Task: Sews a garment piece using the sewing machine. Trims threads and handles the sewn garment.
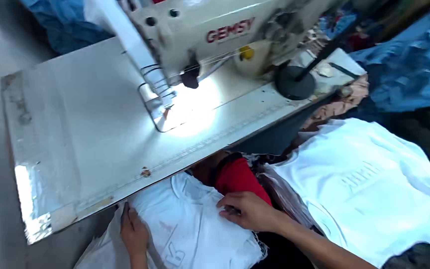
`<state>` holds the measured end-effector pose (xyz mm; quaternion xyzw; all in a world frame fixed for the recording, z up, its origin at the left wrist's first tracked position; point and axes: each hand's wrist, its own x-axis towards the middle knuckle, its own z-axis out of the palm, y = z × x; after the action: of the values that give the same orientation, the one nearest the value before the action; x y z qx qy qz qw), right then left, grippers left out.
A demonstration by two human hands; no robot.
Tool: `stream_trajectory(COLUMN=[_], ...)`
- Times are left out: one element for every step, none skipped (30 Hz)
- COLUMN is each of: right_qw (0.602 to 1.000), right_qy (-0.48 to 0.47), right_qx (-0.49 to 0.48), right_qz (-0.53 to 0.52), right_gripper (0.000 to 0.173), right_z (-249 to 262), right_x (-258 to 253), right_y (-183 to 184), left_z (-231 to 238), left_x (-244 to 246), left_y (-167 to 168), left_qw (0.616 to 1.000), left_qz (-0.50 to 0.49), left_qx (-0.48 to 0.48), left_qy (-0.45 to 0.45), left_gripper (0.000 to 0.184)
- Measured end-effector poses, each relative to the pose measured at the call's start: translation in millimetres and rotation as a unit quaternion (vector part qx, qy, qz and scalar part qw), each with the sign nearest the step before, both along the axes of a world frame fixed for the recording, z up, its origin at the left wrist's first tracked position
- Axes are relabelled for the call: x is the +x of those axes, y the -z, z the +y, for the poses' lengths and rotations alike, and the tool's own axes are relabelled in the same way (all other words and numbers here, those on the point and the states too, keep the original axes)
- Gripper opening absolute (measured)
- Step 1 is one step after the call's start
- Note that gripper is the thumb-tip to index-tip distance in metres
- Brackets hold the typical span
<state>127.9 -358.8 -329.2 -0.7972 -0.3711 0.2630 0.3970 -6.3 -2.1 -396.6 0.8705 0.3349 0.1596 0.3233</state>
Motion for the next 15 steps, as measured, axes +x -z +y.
stream_trajectory(right_qw=[1.0, 0.999, 0.997, 0.997, 0.996, 0.99, 0.975, 0.953, 0.925, 0.898, 0.873, 0.851, 0.834, 0.822, 0.808], right_qy=[-0.022, -0.039, -0.047, -0.036, -0.011, 0.023, 0.064, 0.104, 0.14, 0.173, 0.198, 0.209, 0.205, 0.191, 0.174], right_qx=[-0.013, -0.031, -0.043, -0.039, -0.018, 0.019, 0.065, 0.106, 0.143, 0.172, 0.196, 0.221, 0.247, 0.273, 0.302], right_qz=[0.004, 0.017, 0.037, 0.059, 0.091, 0.138, 0.201, 0.266, 0.323, 0.367, 0.399, 0.428, 0.448, 0.461, 0.475], right_gripper=[0.026, 0.028, 0.032, 0.034, 0.033, 0.031, 0.029, 0.029, 0.029, 0.029, 0.027, 0.025, 0.024, 0.023, 0.023], right_z=[18, 31, 38, 39, 36, 29, 22, 15, 8, 3, 0, -1, 0, 3, 8], right_x=[-3, -7, -11, -15, -18, -19, -19, -16, -12, -7, -2, 5, 12, 20, 26], right_y=[0, -1, -2, -1, 2, 4, 6, 6, 4, 2, 1, -1, -3, -6, -9], left_z=[8, 16, 22, 27, 30, 33, 35, 37, 39, 41, 43, 45, 47, 47, 48], left_x=[-1, -3, -4, -5, -6, -6, -7, -8, -9, -11, -14, -17, -20, -22, -24], left_y=[5, 9, 11, 13, 15, 15, 14, 12, 10, 8, 5, 1, -5, -12, -18], left_qw=[1.0, 1.0, 1.0, 0.999, 0.999, 0.998, 0.997, 0.997, 0.997, 0.997, 0.998, 0.998, 0.998, 0.998, 0.998], left_qz=[0.001, 0.002, -0.001, -0.004, -0.01, -0.014, -0.016, -0.019, -0.024, -0.031, -0.037, -0.037, -0.036, -0.033, -0.03], left_qx=[-0.011, -0.007, 0.004, 0.014, 0.023, 0.027, 0.026, 0.022, 0.016, 0.013, 0.014, 0.016, 0.025, 0.034, 0.043], left_qy=[-0.013, -0.019, -0.025, -0.033, -0.045, -0.056, -0.065, -0.071, -0.072, -0.066, -0.056, -0.045, -0.034, -0.031, -0.034], left_gripper=[0.047, 0.044, 0.039, 0.035, 0.031, 0.027, 0.024, 0.022, 0.021, 0.021, 0.023, 0.026, 0.028, 0.029, 0.029])
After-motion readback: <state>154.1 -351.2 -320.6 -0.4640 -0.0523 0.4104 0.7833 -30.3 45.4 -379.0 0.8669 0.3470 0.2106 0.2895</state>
